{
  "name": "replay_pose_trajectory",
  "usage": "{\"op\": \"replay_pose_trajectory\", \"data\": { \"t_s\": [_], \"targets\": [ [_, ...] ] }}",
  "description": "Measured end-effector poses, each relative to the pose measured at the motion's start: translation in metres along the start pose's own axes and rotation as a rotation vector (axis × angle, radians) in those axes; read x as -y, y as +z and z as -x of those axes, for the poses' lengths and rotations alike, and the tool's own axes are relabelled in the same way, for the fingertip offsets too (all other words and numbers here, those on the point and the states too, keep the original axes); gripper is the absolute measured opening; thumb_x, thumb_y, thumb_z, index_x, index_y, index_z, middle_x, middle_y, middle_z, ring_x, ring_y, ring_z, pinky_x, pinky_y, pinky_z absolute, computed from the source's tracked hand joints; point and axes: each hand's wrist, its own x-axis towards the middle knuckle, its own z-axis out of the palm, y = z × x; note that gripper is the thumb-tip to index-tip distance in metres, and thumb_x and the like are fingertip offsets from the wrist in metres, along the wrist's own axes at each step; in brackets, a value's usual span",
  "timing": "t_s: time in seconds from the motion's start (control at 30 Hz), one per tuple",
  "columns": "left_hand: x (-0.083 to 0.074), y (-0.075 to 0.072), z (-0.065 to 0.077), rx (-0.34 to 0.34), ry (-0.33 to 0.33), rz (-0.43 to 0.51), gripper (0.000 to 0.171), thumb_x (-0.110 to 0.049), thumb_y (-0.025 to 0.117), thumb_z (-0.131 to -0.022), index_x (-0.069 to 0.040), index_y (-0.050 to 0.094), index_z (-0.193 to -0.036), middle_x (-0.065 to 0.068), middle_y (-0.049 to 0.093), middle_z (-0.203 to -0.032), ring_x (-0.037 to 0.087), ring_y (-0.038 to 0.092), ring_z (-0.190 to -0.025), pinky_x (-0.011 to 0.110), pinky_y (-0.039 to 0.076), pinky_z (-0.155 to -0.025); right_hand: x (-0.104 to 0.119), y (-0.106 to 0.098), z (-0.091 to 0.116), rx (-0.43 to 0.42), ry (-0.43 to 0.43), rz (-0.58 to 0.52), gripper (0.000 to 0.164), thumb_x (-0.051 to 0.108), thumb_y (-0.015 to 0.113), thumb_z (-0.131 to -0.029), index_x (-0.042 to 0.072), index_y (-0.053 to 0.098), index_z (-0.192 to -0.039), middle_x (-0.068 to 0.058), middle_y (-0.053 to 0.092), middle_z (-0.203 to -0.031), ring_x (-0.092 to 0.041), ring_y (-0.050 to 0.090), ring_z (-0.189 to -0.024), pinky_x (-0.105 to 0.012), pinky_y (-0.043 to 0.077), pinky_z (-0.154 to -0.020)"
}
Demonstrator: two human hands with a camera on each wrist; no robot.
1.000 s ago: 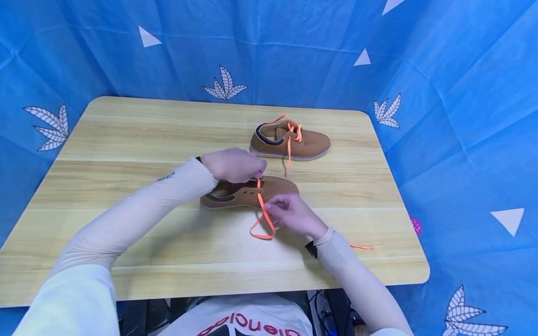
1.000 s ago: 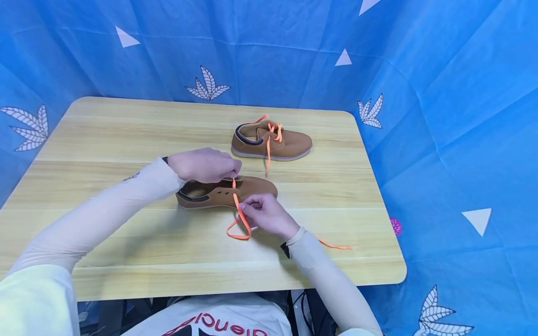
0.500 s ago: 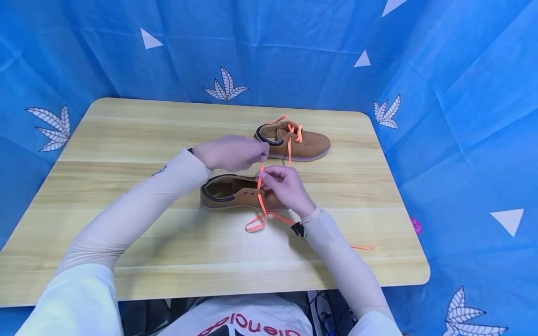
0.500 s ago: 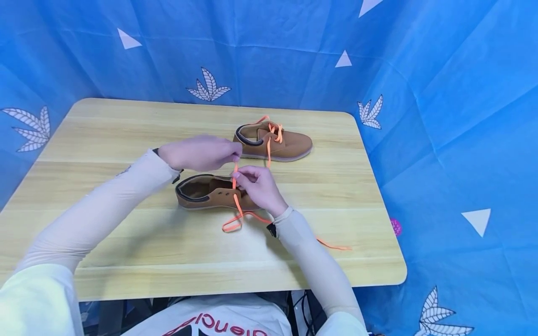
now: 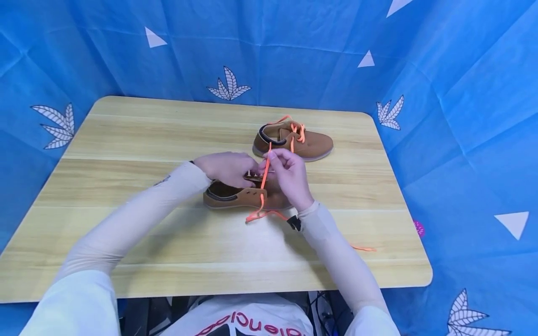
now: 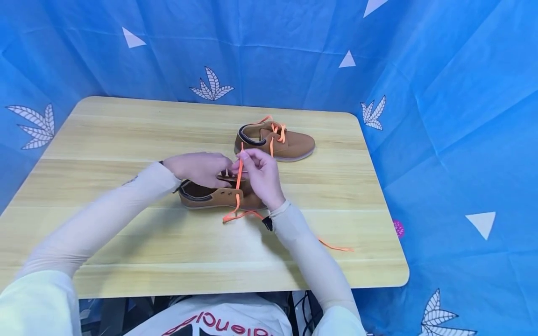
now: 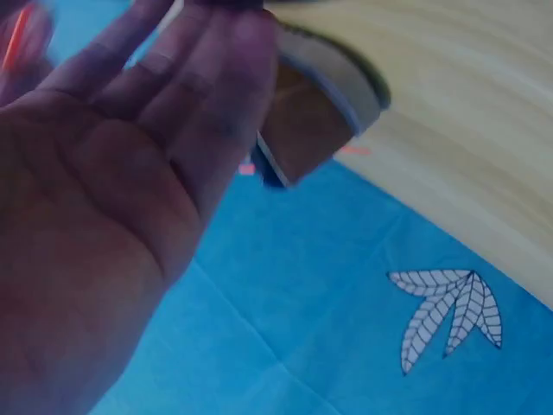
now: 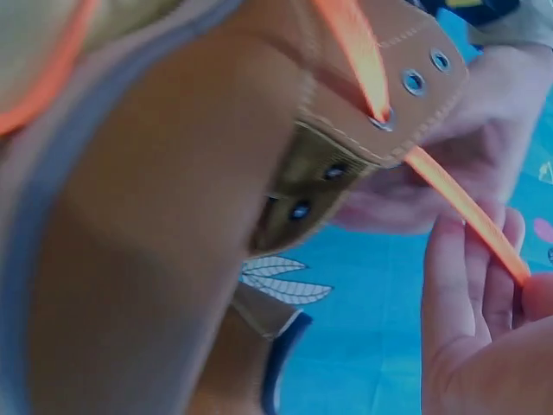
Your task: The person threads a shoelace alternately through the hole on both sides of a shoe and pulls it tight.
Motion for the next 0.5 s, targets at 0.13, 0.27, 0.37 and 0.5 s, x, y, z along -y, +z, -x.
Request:
{"op": "replay_pose_trajectory", "data": {
  "t_s": [0.13, 0.27, 0.37, 0.5],
  "targets": [
    [-0.003, 0.007, -0.006, -0.043, 0.035, -0.114, 0.016, -0.028, 0.069, -0.092, -0.013, 0.070, -0.099, 0.000, 0.064, -0.079, 0.015, 0.056, -0.067, 0.028, 0.046, -0.062, 0.008, 0.001, -0.008, -0.032, -0.024, -0.034, 0.037, 0.024, 0.059, -0.099, -0.012, 0.060, -0.111, -0.001, 0.070, -0.077, -0.015, 0.071, -0.068, -0.044, 0.061, -0.071],
    [-0.005, 0.008, -0.010, -0.103, 0.077, -0.151, 0.016, -0.027, 0.067, -0.093, -0.013, 0.070, -0.086, -0.002, 0.058, -0.066, 0.013, 0.051, -0.058, 0.027, 0.042, -0.057, 0.015, -0.001, -0.014, -0.060, -0.035, -0.036, 0.034, 0.023, 0.059, -0.099, -0.009, 0.062, -0.109, -0.002, 0.067, -0.074, -0.013, 0.067, -0.064, -0.039, 0.061, -0.065],
    [-0.003, 0.007, -0.011, -0.110, 0.117, -0.124, 0.018, -0.022, 0.064, -0.095, -0.011, 0.070, -0.081, -0.004, 0.053, -0.062, 0.011, 0.048, -0.055, 0.025, 0.041, -0.057, 0.021, -0.002, -0.017, -0.072, -0.043, -0.055, 0.033, 0.021, 0.058, -0.099, -0.011, 0.061, -0.109, -0.004, 0.066, -0.073, -0.012, 0.066, -0.062, -0.033, 0.061, -0.062],
    [0.003, 0.008, -0.010, -0.112, 0.150, -0.022, 0.023, -0.015, 0.061, -0.096, -0.008, 0.069, -0.076, -0.004, 0.050, -0.060, 0.009, 0.045, -0.053, 0.023, 0.038, -0.054, 0.029, -0.002, -0.023, -0.073, -0.049, -0.064, 0.035, 0.020, 0.059, -0.099, -0.013, 0.061, -0.110, -0.003, 0.065, -0.072, -0.012, 0.064, -0.060, -0.031, 0.060, -0.060]
  ]
}}
